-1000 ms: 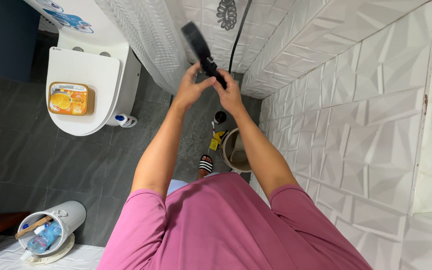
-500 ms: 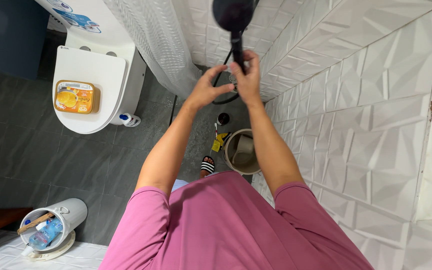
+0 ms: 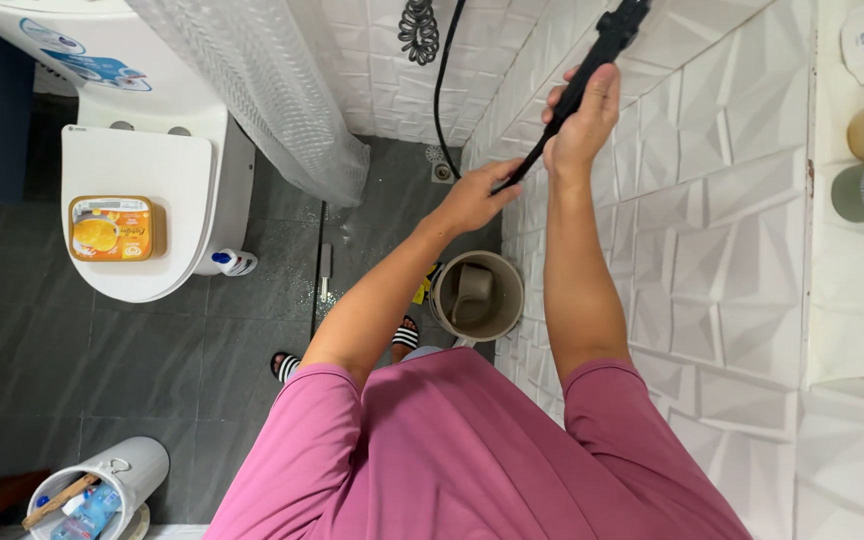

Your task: The recorder is assembling or repairing a handheld showerhead and attaching it to its hose in a bathroom shower area.

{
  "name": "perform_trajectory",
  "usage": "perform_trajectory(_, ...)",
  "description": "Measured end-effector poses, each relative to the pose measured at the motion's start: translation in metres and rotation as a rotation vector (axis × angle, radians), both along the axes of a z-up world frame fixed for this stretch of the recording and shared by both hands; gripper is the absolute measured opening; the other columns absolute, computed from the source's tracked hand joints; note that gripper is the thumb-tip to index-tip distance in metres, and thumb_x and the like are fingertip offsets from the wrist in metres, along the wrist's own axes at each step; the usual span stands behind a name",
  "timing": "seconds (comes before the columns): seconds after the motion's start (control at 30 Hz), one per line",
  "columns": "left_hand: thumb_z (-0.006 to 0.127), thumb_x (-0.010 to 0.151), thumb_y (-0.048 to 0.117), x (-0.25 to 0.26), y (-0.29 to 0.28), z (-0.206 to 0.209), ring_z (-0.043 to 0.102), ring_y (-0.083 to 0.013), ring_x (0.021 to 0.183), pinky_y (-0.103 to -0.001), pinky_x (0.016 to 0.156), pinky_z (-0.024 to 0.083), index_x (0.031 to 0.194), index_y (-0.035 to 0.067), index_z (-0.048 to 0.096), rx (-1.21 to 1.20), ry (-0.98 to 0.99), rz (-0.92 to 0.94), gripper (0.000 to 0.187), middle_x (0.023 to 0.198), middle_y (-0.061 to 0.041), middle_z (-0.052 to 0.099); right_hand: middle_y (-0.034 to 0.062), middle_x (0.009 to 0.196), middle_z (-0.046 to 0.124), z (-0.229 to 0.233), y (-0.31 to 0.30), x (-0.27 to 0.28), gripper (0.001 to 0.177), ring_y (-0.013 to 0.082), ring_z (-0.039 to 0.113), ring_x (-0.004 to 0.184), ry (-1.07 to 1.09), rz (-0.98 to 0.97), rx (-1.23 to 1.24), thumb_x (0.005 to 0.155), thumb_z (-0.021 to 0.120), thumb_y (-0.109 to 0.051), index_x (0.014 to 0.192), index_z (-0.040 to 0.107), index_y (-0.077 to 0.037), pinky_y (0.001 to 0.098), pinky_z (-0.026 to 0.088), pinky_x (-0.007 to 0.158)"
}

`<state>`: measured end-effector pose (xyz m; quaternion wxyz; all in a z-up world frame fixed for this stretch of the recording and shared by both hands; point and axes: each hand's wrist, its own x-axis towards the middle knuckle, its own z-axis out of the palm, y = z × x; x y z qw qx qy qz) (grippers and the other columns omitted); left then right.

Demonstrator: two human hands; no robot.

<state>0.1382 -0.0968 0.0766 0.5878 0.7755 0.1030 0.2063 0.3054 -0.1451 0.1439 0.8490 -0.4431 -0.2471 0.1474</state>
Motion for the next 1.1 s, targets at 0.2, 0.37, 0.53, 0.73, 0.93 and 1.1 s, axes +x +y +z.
perform_trajectory(0.2, 0.066, 0.1, 0.026, -0.004, -0.009, -0.007, 0.069, -0.0264, 0.093, -0.036, 0.086, 0.055, 0.13, 0.008, 0.065, -0.046, 0.039, -0.098, 0.035, 0.108, -0.014, 0.07, 0.0088, 0.098, 0.059, 0.029, -0.013, 0.002, 0.047, 0.0172, 0.058, 0.065, -0.023, -0.048, -0.055, 0.111, 0.05, -0.042, 0.131, 0.057, -0.001, 0.0306, 0.042, 0.048)
perform_trajectory(0.37, 0.063, 0.1, 0.038, -0.021, -0.005, -0.015, 0.067, -0.0259, 0.092, -0.037, 0.083, 0.053, 0.121, 0.009, 0.071, -0.003, 0.11, -0.212, 0.036, 0.104, -0.012, 0.071, 0.009, 0.095, 0.059, 0.06, -0.026, 0.004, 0.053, 0.0171, 0.058, 0.063, -0.084, -0.103, -0.131, 0.111, 0.049, -0.046, 0.134, 0.057, 0.001, 0.0301, 0.04, 0.046)
perform_trajectory(0.53, 0.064, 0.098, 0.042, -0.036, 0.012, -0.018, 0.069, -0.03, 0.09, -0.039, 0.08, 0.054, 0.117, 0.009, 0.072, 0.056, 0.002, -0.41, 0.038, 0.099, -0.014, 0.073, 0.01, 0.094, 0.06, 0.112, -0.048, 0.007, 0.059, 0.0175, 0.054, 0.058, -0.168, -0.178, -0.249, 0.112, 0.047, -0.053, 0.132, 0.059, 0.001, 0.0317, 0.037, 0.045)
perform_trajectory(0.73, 0.06, 0.1, 0.04, -0.09, 0.055, 0.009, 0.07, -0.0339, 0.093, -0.04, 0.08, 0.053, 0.119, 0.009, 0.072, 0.064, 0.109, -0.63, 0.038, 0.101, -0.014, 0.074, 0.0129, 0.09, 0.059, 0.166, -0.102, -0.017, 0.036, 0.0225, 0.059, 0.062, -0.189, -0.332, -0.332, 0.119, 0.051, -0.031, 0.104, 0.056, 0.002, 0.0339, 0.038, 0.046)
perform_trajectory(0.93, 0.062, 0.102, 0.035, -0.133, 0.077, 0.033, 0.069, -0.0348, 0.101, -0.04, 0.085, 0.053, 0.122, 0.007, 0.07, 0.068, -0.111, -0.681, 0.035, 0.109, -0.015, 0.073, 0.0125, 0.091, 0.06, 0.199, -0.137, -0.071, 0.034, 0.0219, 0.058, 0.062, -0.135, -0.429, -0.319, 0.118, 0.05, -0.03, 0.106, 0.058, 0.001, 0.033, 0.039, 0.049)
perform_trajectory(1.1, 0.064, 0.099, 0.033, -0.151, 0.078, 0.064, 0.072, -0.0294, 0.095, -0.038, 0.083, 0.055, 0.118, 0.008, 0.072, -0.027, -0.048, -0.693, 0.033, 0.106, -0.012, 0.075, 0.0114, 0.088, 0.059, 0.215, -0.159, -0.114, 0.04, 0.0206, 0.056, 0.06, -0.145, -0.505, -0.348, 0.119, 0.049, -0.035, 0.1, 0.056, 0.0, 0.032, 0.037, 0.047)
